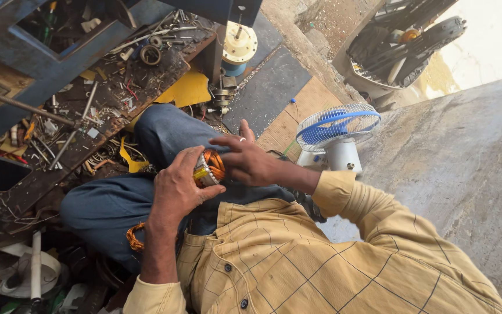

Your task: The person uses a yellow-handled screwdriver to pry and remove copper wire coils from a cylindrical metal stator. The person holds the stator in their lap and repeatedly works the tool into the slots to loosen and pull out the wire.

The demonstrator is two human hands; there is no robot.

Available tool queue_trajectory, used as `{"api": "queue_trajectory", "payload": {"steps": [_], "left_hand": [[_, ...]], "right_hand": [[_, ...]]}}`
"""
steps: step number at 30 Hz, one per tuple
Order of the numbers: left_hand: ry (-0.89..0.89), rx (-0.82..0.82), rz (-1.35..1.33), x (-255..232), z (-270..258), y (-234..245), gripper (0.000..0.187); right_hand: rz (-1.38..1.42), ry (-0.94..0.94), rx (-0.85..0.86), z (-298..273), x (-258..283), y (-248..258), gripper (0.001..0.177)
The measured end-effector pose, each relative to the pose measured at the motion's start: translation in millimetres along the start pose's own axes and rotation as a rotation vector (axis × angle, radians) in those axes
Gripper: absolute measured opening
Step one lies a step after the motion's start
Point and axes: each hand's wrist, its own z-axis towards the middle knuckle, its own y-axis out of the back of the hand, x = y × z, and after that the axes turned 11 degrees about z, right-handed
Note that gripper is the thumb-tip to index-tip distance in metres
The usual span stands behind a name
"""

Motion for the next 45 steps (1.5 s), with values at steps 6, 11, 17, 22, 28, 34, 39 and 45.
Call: {"api": "queue_trajectory", "payload": {"steps": [6,11,17,22,28,34,39,45], "left_hand": [[-0.006,0.030,0.061,-6,1,-3,0.098],[-0.071,-0.048,0.010,0,0,-7,0.098],[-0.002,-0.043,-0.004,2,-3,-8,0.097],[-0.130,-0.227,-0.099,8,-8,-17,0.090],[0.326,-0.502,-0.554,33,-26,-64,0.025],[0.238,-0.450,-0.438,41,-23,-75,0.014],[0.234,-0.428,-0.187,37,-17,-63,0.016],[0.283,-0.345,-0.060,33,-14,-63,0.017]], "right_hand": [[0.238,-0.410,-0.266,13,-16,-30,0.035],[0.039,-0.329,-0.137,26,-14,-23,0.049],[-0.007,-0.371,-0.082,35,-10,-26,0.045],[0.048,-0.336,-0.065,33,-14,-19,0.051],[0.035,-0.312,-0.121,28,-10,-21,0.050],[0.111,-0.240,-0.143,30,-9,-19,0.043],[0.078,-0.268,-0.145,33,-11,-21,0.040],[0.038,-0.266,-0.086,34,-10,-19,0.042]]}}
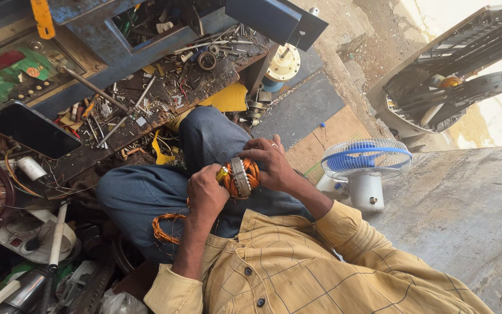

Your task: The person uses a yellow-handled screwdriver to pry and remove copper wire coils from a cylindrical metal stator. The person holds the stator in their lap and repeatedly works the tool into the slots to loosen and pull out the wire.

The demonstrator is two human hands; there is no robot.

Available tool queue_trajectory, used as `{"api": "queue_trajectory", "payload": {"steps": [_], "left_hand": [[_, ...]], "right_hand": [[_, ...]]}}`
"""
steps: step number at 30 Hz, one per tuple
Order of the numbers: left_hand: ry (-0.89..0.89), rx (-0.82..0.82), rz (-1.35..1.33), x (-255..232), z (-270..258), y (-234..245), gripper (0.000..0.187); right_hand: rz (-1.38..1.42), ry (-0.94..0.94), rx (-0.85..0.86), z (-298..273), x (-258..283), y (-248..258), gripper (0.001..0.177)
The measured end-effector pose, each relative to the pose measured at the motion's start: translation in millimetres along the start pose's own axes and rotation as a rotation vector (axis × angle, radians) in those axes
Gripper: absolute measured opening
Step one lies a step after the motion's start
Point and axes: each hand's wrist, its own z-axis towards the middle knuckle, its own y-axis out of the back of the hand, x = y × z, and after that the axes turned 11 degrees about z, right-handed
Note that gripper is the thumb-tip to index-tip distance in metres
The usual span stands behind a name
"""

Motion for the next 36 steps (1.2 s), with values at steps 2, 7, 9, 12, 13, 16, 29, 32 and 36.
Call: {"api": "queue_trajectory", "payload": {"steps": [2,7,9,12,13,16,29,32,36], "left_hand": [[-0.007,-0.021,0.029,-1,-3,-5,0.020],[0.041,-0.043,0.023,4,-1,-7,0.030],[0.040,-0.046,-0.066,2,0,-4,0.038],[0.024,-0.019,-0.219,1,-1,-2,0.040],[0.011,0.010,-0.247,1,-1,-3,0.038],[-0.027,0.046,-0.295,6,0,-8,0.035],[0.000,0.075,-0.376,20,9,-3,0.024],[0.030,-0.151,-0.346,7,-4,18,0.025],[-0.285,-0.077,-0.204,-33,-15,42,0.070]], "right_hand": [[0.020,0.020,-0.010,-1,-3,2,0.046],[0.052,-0.023,-0.040,0,-1,0,0.047],[0.019,-0.018,-0.027,2,3,1,0.054],[0.018,0.002,-0.009,-4,9,2,0.060],[0.024,0.013,-0.005,-3,11,4,0.061],[0.058,0.051,0.008,-6,14,8,0.061],[0.019,0.037,0.015,0,4,4,0.045],[0.018,0.042,-0.016,-3,3,1,0.044],[-0.029,0.038,-0.030,-3,6,-3,0.047]]}}
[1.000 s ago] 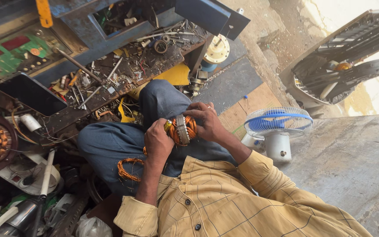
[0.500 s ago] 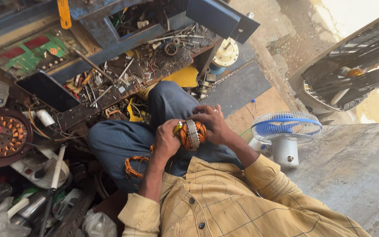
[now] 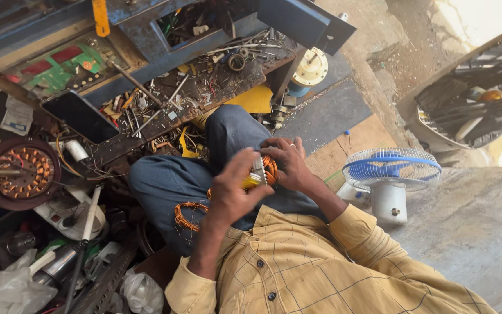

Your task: The person uses a yellow-handled screwdriver to pry and remove copper wire coils from a cylindrical metal stator. The person holds the stator in their lap and repeatedly works the tool into the slots to loosen and pull out the wire.

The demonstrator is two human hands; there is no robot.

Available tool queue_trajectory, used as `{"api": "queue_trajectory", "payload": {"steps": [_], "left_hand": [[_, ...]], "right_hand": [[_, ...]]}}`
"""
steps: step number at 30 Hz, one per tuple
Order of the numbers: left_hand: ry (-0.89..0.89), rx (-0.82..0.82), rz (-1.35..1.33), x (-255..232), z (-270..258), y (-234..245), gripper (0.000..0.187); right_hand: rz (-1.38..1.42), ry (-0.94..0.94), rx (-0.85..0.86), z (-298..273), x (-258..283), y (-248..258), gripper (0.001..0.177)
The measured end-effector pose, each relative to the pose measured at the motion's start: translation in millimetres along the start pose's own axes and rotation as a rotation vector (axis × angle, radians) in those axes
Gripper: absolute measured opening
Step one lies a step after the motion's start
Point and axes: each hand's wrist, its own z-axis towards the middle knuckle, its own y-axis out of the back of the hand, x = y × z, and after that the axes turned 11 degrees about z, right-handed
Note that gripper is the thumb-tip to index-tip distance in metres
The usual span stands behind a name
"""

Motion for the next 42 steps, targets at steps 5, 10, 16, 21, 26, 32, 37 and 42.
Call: {"api": "queue_trajectory", "payload": {"steps": [5,10,16,21,26,32,37,42], "left_hand": [[0.033,0.393,0.333,-15,16,5,0.111],[0.029,0.374,0.296,0,13,-3,0.108],[0.027,0.354,0.194,18,10,-5,0.111],[0.030,0.352,0.175,24,9,-4,0.113],[0.015,0.348,0.175,24,8,-5,0.112],[0.026,0.377,0.193,21,10,-8,0.112],[-0.014,0.355,0.226,19,10,-5,0.111],[-0.048,0.343,0.228,15,11,-7,0.111]], "right_hand": [[0.053,0.046,-0.080,-1,2,1,0.045],[0.287,0.115,-0.219,-20,4,4,0.028],[0.115,0.182,-0.125,-22,9,13,0.032],[0.193,0.088,-0.234,-21,18,15,0.029],[0.199,0.152,-0.155,-22,24,26,0.025],[-0.120,0.311,0.081,-12,27,34,0.031],[-0.140,0.280,0.166,-9,20,36,0.034],[-0.370,0.328,0.175,-15,21,39,0.038]]}}
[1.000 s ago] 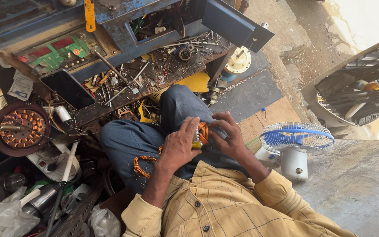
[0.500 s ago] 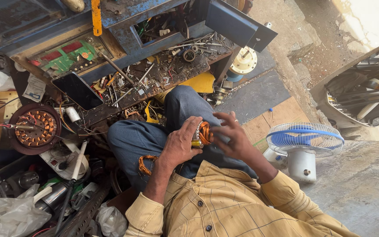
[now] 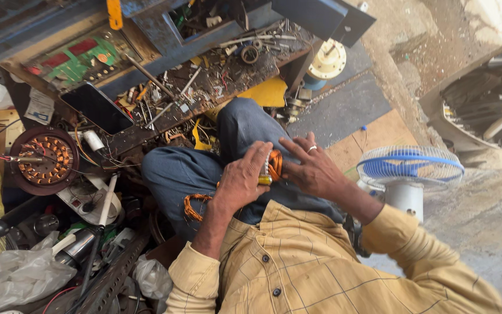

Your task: The person uses a yellow-handled screwdriver to pry and remove copper wire coils from a cylindrical metal stator. The person holds the stator in their lap and repeatedly works the tool into the slots to loosen and pull out the wire.

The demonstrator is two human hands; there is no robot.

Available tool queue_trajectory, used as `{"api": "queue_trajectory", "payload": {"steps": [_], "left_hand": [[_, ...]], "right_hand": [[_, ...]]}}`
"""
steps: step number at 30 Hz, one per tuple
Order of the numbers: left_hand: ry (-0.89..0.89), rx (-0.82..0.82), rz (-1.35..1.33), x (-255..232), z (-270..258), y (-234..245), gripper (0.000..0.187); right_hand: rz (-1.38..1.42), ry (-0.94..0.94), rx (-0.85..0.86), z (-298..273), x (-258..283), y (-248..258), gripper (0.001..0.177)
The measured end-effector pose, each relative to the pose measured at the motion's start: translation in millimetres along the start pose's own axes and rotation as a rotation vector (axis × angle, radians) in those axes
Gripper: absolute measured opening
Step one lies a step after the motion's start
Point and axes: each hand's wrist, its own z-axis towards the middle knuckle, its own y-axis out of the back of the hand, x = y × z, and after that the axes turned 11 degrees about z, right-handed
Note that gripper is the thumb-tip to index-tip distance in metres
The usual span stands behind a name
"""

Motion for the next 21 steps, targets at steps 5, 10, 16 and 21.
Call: {"api": "queue_trajectory", "payload": {"steps": [5,10,16,21], "left_hand": [[-0.016,0.040,0.038,-1,3,3,0.112],[-0.062,0.016,0.024,10,6,-1,0.111],[-0.003,0.054,0.024,12,2,-1,0.109],[-0.009,-0.029,-0.077,16,-6,-3,0.110]], "right_hand": [[-0.006,0.098,0.056,1,-15,4,0.044],[-0.031,0.079,0.121,7,-24,0,0.025],[-0.111,0.026,0.166,15,-5,4,0.029],[0.207,-0.088,0.014,4,17,10,0.044]]}}
